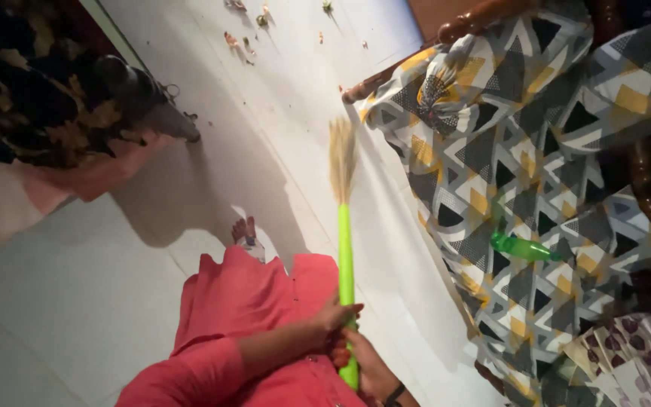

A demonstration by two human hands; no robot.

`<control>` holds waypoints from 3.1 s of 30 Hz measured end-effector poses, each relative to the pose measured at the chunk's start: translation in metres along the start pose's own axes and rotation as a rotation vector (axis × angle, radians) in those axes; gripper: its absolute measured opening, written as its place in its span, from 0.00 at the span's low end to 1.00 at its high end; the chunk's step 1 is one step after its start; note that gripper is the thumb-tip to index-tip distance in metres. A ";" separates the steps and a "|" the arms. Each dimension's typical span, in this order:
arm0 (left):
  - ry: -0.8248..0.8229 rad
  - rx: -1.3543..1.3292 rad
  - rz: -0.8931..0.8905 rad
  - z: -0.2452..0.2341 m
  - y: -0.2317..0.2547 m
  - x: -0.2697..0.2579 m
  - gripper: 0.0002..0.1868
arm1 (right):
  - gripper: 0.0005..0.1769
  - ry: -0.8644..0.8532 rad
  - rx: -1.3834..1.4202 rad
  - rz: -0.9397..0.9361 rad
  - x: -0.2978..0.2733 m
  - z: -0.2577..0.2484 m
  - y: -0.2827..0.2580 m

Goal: Sweeping the floor with a broom.

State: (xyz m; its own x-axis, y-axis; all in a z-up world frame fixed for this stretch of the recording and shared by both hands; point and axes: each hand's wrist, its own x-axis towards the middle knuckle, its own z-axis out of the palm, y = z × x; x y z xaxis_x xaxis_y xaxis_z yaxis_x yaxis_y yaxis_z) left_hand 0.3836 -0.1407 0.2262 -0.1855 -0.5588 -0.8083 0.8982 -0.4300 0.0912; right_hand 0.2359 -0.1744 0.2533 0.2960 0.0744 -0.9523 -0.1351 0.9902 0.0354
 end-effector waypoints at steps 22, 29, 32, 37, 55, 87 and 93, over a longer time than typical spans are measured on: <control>0.335 0.146 0.540 -0.044 0.175 0.038 0.32 | 0.19 -0.225 -0.361 -0.299 0.119 0.150 -0.091; 0.159 0.130 0.453 -0.060 0.143 0.042 0.46 | 0.12 0.004 -0.417 -0.482 0.089 0.163 -0.046; 0.152 0.098 0.341 -0.102 0.164 0.074 0.38 | 0.11 0.042 -0.342 -0.401 0.133 0.194 -0.049; 0.382 0.189 0.247 -0.116 0.219 0.109 0.21 | 0.10 -0.104 -0.208 -0.330 0.238 0.179 -0.102; -0.066 0.143 0.026 -0.018 -0.003 0.095 0.20 | 0.05 0.024 -0.285 -0.297 0.010 -0.003 -0.007; 0.410 -0.008 0.245 -0.031 0.023 0.157 0.24 | 0.15 -0.244 0.044 0.686 0.026 0.043 -0.161; 0.222 -0.142 0.429 -0.038 0.184 0.267 0.16 | 0.09 -0.168 -0.546 0.112 0.109 0.154 -0.277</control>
State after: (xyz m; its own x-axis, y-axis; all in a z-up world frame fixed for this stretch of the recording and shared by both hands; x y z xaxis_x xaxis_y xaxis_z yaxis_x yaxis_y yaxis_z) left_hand 0.5149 -0.3420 0.0053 0.2875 -0.4931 -0.8211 0.9233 -0.0853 0.3745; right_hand 0.4514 -0.4226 0.1867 0.3922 0.2367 -0.8889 -0.6288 0.7743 -0.0712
